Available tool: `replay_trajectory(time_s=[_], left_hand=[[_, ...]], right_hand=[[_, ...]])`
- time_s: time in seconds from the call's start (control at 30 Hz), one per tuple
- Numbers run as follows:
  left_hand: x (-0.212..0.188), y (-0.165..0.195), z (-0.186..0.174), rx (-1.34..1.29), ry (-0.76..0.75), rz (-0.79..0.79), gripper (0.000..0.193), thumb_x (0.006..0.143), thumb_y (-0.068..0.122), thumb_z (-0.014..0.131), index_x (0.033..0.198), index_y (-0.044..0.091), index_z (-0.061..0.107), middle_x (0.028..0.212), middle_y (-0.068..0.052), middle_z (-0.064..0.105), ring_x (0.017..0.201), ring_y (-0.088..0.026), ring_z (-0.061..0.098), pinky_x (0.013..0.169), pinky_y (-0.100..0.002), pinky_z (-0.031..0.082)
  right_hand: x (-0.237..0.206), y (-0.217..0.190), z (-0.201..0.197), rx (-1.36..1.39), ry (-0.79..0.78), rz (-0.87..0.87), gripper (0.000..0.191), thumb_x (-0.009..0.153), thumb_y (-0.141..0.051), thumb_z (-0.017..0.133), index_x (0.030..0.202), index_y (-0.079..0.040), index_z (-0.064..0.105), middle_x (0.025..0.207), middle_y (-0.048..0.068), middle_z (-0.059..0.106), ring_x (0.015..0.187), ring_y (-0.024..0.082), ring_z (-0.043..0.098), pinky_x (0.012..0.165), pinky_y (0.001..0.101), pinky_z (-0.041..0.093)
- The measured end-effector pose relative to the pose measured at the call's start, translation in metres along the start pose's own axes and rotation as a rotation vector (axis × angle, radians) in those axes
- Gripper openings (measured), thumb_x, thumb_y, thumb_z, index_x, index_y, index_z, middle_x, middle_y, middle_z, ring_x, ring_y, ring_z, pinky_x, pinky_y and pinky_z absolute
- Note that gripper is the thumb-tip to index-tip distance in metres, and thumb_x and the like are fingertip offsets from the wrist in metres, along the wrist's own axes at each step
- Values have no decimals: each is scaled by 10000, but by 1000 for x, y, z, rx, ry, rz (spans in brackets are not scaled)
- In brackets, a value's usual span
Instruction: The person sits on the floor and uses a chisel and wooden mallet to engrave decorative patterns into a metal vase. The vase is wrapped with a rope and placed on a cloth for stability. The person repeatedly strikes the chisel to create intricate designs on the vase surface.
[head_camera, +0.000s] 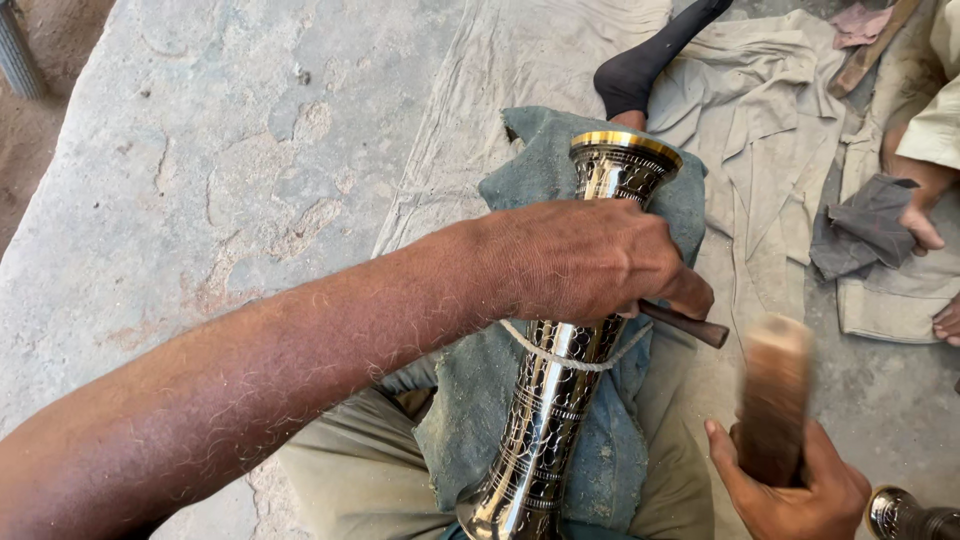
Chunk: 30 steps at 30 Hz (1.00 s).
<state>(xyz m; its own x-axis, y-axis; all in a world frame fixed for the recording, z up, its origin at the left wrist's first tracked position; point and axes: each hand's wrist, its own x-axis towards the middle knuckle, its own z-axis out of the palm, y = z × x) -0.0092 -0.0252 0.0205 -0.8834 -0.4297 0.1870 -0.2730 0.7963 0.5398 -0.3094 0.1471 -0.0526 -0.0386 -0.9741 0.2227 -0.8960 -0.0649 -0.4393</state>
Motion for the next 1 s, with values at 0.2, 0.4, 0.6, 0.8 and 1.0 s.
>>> replay_trajectory(time_s=[0.2,0.4,0.6,0.8,1.0], left_hand=[[-10,-1,5,-69,161,123,261,982,42,585,1179,143,724,850,-71,766,748,-191,766,647,-371,612],[-14,6,4,-9,105,89,219,994,105,569,1117,168,740,892,-40,748,823,-185,763,675,-354,604],[-31,-4,-2,-170,380,61,289,941,64,662,1226,108,662,999,-34,740,928,-198,773,809,-355,644],[-37,-9,6,-256,313,-74,387,944,104,728,1292,89,560,878,-55,706,886,-258,762,750,-449,587],[-34,-13,2,-237,228,-83,344,942,120,731,1244,95,569,867,-56,701,879,-259,760,753,-454,585]], right_hand=[[-7,33,16,-255,84,-238,463,707,-275,918,990,22,701,751,121,687,665,240,705,563,340,515],[-17,61,23,-114,99,-332,499,822,-285,859,1221,-104,621,916,107,691,789,192,711,680,309,543],[-10,74,1,-143,95,-324,397,823,-27,804,1150,-174,634,874,118,689,785,254,714,848,457,593],[31,71,-20,1131,-381,184,477,826,102,738,1203,-78,508,956,76,618,836,256,762,698,459,649],[47,69,-20,512,-222,119,399,826,97,694,1197,3,578,1001,87,661,966,186,684,815,376,634]])
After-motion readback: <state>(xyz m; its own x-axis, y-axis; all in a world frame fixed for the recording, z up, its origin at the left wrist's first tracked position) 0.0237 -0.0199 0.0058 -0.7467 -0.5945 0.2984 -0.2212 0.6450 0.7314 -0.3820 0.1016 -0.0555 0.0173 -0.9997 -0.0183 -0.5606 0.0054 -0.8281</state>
